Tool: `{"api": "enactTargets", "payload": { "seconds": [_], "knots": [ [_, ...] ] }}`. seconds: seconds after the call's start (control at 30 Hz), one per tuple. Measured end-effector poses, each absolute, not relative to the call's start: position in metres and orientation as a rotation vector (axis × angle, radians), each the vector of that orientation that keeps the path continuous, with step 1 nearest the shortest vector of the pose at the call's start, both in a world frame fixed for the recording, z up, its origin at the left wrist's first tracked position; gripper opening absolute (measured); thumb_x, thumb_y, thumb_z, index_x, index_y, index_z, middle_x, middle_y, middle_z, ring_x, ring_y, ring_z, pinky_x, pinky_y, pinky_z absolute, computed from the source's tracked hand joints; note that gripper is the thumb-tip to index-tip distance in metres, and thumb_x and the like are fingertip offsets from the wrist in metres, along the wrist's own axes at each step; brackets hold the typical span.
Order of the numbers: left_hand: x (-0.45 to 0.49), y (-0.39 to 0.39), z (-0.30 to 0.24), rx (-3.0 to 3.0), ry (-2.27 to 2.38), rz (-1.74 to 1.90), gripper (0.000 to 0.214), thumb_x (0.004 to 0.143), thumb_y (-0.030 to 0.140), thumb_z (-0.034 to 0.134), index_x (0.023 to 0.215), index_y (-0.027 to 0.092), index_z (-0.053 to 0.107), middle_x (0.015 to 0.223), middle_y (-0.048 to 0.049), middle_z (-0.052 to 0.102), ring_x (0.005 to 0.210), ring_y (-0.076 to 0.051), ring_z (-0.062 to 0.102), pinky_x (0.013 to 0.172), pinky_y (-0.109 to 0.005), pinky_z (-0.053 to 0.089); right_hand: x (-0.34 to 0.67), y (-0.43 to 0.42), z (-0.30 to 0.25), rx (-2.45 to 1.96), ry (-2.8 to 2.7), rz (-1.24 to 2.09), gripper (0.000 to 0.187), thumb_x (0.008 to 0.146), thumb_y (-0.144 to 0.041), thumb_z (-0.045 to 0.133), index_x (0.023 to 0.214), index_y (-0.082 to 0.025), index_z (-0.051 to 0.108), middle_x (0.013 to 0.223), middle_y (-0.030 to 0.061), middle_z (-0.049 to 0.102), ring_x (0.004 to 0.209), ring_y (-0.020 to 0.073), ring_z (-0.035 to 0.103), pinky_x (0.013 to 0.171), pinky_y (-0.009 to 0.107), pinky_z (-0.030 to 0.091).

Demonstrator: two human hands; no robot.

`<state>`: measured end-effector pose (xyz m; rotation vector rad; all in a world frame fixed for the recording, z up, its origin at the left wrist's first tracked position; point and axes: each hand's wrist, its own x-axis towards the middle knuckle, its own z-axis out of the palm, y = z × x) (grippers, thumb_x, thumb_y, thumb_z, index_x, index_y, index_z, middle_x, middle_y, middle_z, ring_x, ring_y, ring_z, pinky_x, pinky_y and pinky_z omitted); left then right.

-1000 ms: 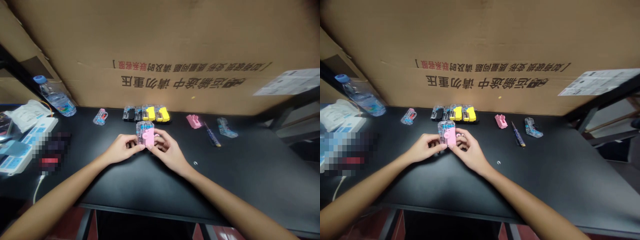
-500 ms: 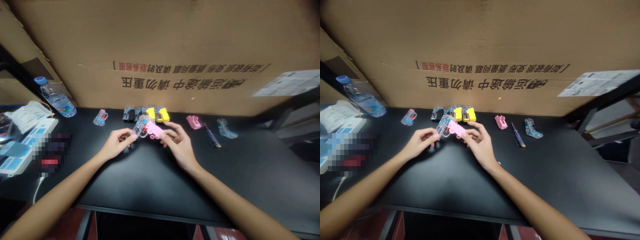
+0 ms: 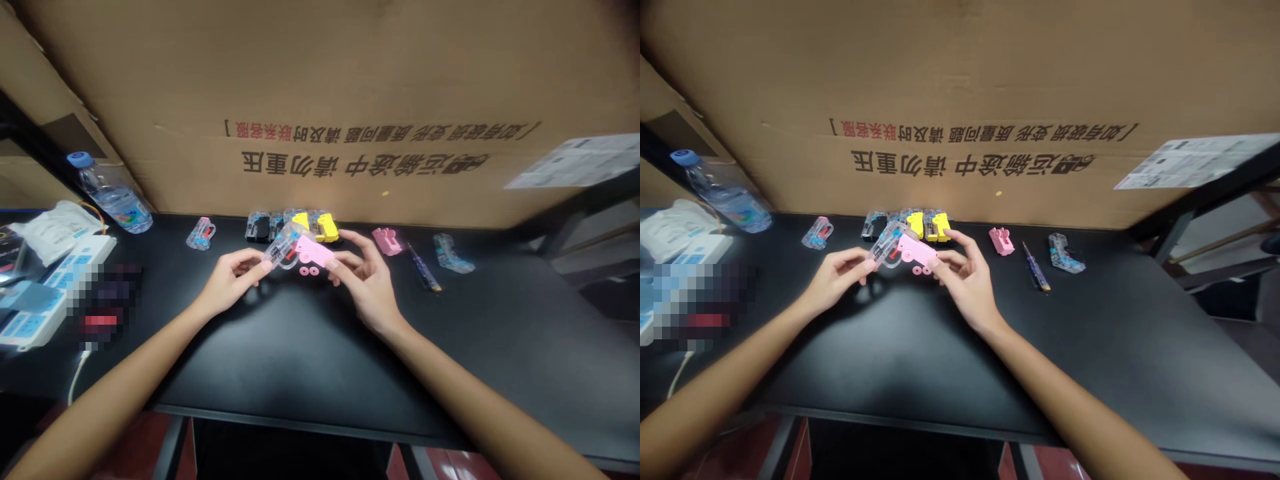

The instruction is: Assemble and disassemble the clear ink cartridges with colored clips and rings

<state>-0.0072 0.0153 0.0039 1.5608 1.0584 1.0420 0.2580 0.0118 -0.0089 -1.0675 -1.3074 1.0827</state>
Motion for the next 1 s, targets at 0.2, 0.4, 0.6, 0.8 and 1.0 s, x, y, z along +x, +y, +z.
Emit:
{"api": "enactTargets", "payload": {
  "seconds": [0.2,0.4,0.6,0.8,1.0],
  "knots": [
    [-0.007,0.014,0.002,1.595,1.069,1.012,0.034,0.094,0.050,0.075,0.094,0.016,0.077,0.081,-0.0025,0.073,0.059,-0.010,0.060,0.059,-0.022,0.050,0.257,0.010,-0.011,-1.061,-1.329,1.119,0.060,0.091,-0.045,0.082,0.143,-0.030,0.057,0.096,0.0014,0.076,0.069,0.0174,0.068,0.060,0.033,0.058],
    [0.006,0.006,-0.004,1.761,1.021,0.786,0.033,0.095,0.047,0.073,0.094,0.014,0.078,0.079,-0.0037,0.072,0.058,-0.011,0.061,0.054,-0.022,0.045,0.239,-0.004,-0.017,-1.007,-1.437,1.317,0.059,0.088,-0.044,0.086,0.139,-0.028,0.061,0.101,0.0043,0.080,0.077,0.0188,0.072,0.071,0.037,0.061],
    [-0.005,0.014,0.002,1.566,1.057,1.000,0.036,0.092,0.051,0.078,0.099,0.016,0.078,0.085,-0.0036,0.075,0.060,-0.011,0.063,0.058,-0.023,0.052,0.248,0.005,-0.010,-1.057,-1.284,1.224,0.062,0.085,-0.046,0.088,0.138,-0.027,0.062,0.092,0.0011,0.078,0.068,0.0159,0.067,0.059,0.031,0.056],
    [-0.009,0.017,0.003,1.519,1.073,1.059,0.035,0.090,0.050,0.080,0.101,0.016,0.079,0.085,-0.0035,0.077,0.058,-0.010,0.060,0.056,-0.022,0.050,0.255,0.010,-0.007,-1.078,-1.227,1.109,0.060,0.084,-0.047,0.088,0.135,-0.028,0.064,0.090,0.0002,0.076,0.068,0.0158,0.067,0.056,0.029,0.053],
    [0.004,0.008,-0.003,1.728,1.031,0.781,0.035,0.094,0.049,0.075,0.095,0.014,0.078,0.079,-0.0040,0.072,0.059,-0.011,0.061,0.055,-0.022,0.046,0.240,-0.005,-0.016,-1.077,-1.421,1.262,0.060,0.087,-0.047,0.086,0.138,-0.028,0.060,0.100,0.0040,0.080,0.082,0.0221,0.075,0.074,0.040,0.063]
  ]
}}
